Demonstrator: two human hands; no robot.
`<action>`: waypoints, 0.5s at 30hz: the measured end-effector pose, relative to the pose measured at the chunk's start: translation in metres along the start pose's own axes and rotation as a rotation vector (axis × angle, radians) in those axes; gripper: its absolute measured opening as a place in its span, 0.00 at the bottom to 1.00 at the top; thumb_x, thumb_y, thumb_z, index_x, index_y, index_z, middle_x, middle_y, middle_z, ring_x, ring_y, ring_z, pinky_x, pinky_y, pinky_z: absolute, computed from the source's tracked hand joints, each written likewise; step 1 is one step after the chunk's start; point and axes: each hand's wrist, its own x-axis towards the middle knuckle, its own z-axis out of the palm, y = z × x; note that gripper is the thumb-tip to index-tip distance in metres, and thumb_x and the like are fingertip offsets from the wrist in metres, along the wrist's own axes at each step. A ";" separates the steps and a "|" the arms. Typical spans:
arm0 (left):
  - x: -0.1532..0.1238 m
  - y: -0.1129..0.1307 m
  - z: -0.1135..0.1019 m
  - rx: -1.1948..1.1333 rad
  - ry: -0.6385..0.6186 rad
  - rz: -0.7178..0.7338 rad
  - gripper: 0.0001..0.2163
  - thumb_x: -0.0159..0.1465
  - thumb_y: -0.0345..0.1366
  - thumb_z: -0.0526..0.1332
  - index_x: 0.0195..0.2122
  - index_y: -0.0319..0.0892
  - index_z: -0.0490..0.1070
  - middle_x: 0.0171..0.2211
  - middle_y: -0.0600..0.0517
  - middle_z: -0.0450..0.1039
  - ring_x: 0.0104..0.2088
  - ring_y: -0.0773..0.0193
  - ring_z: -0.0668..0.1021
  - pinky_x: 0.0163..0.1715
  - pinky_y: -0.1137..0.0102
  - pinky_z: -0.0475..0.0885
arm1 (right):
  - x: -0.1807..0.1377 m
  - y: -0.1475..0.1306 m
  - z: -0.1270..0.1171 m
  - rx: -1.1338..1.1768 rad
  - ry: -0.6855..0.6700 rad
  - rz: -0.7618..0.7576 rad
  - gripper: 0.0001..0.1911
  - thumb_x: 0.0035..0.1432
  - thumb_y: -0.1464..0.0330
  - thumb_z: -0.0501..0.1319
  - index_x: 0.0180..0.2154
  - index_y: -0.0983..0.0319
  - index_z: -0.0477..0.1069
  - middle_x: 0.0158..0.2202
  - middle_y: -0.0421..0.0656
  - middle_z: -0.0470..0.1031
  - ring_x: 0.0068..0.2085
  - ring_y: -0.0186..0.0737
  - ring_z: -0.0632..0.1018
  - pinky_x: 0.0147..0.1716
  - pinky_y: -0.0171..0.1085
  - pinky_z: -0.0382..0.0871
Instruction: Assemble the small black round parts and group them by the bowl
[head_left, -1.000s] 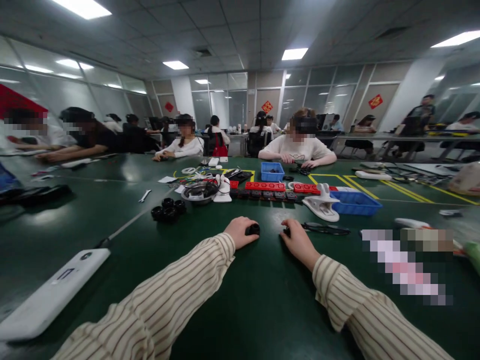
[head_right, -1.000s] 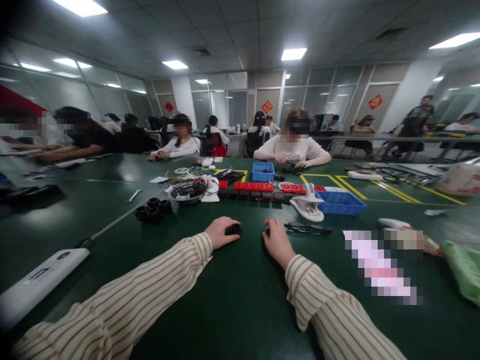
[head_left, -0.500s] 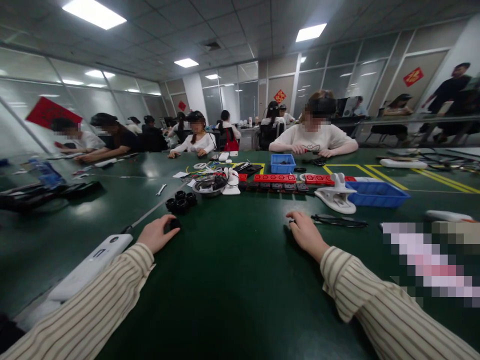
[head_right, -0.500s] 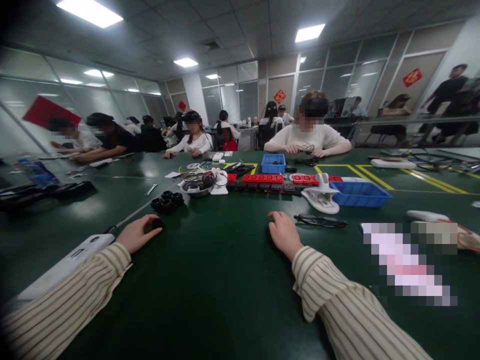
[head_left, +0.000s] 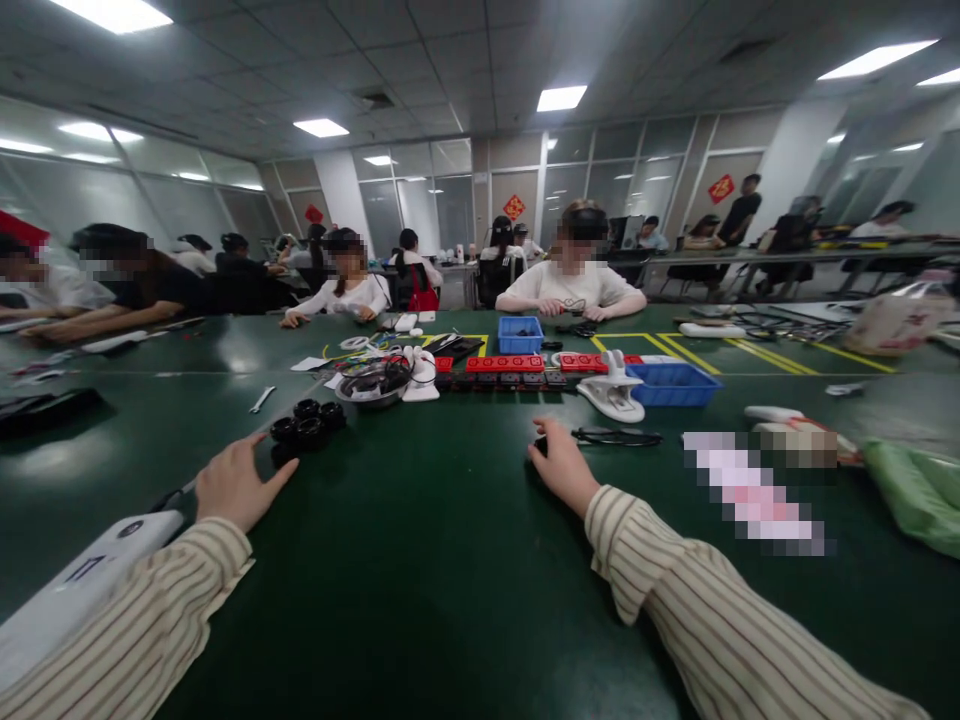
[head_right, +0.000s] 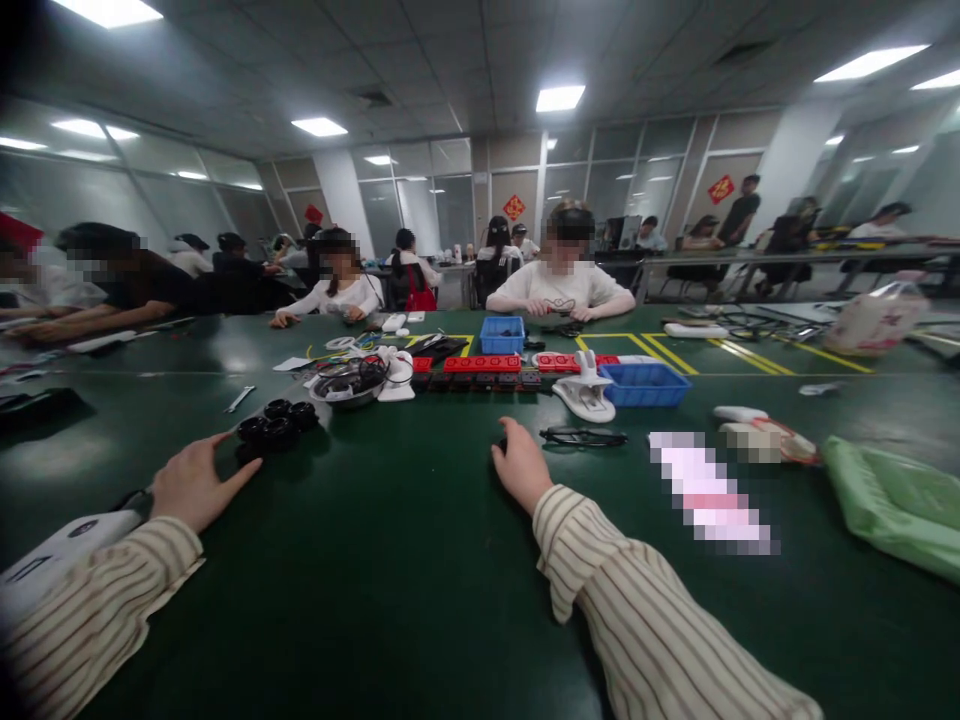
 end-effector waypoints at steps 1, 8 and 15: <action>-0.002 0.003 -0.001 -0.011 0.035 0.020 0.30 0.54 0.54 0.50 0.51 0.38 0.56 0.48 0.38 0.64 0.49 0.42 0.66 0.45 0.53 0.62 | 0.000 0.000 0.000 0.004 0.002 0.002 0.21 0.51 0.72 0.54 0.49 0.66 0.58 0.43 0.49 0.67 0.46 0.42 0.70 0.48 0.41 0.62; -0.028 0.077 -0.013 -0.192 0.166 0.479 0.25 0.56 0.47 0.52 0.52 0.40 0.57 0.51 0.39 0.60 0.51 0.46 0.64 0.54 0.50 0.51 | -0.001 -0.002 0.002 0.097 0.002 0.015 0.20 0.53 0.70 0.53 0.49 0.67 0.59 0.46 0.52 0.66 0.49 0.44 0.68 0.50 0.44 0.60; -0.046 0.233 -0.018 -0.556 -0.097 0.791 0.31 0.57 0.47 0.55 0.58 0.41 0.49 0.56 0.41 0.55 0.56 0.51 0.59 0.55 0.53 0.53 | -0.006 -0.010 0.002 0.448 -0.128 -0.028 0.19 0.55 0.72 0.49 0.50 0.63 0.57 0.51 0.50 0.64 0.47 0.37 0.71 0.49 0.41 0.61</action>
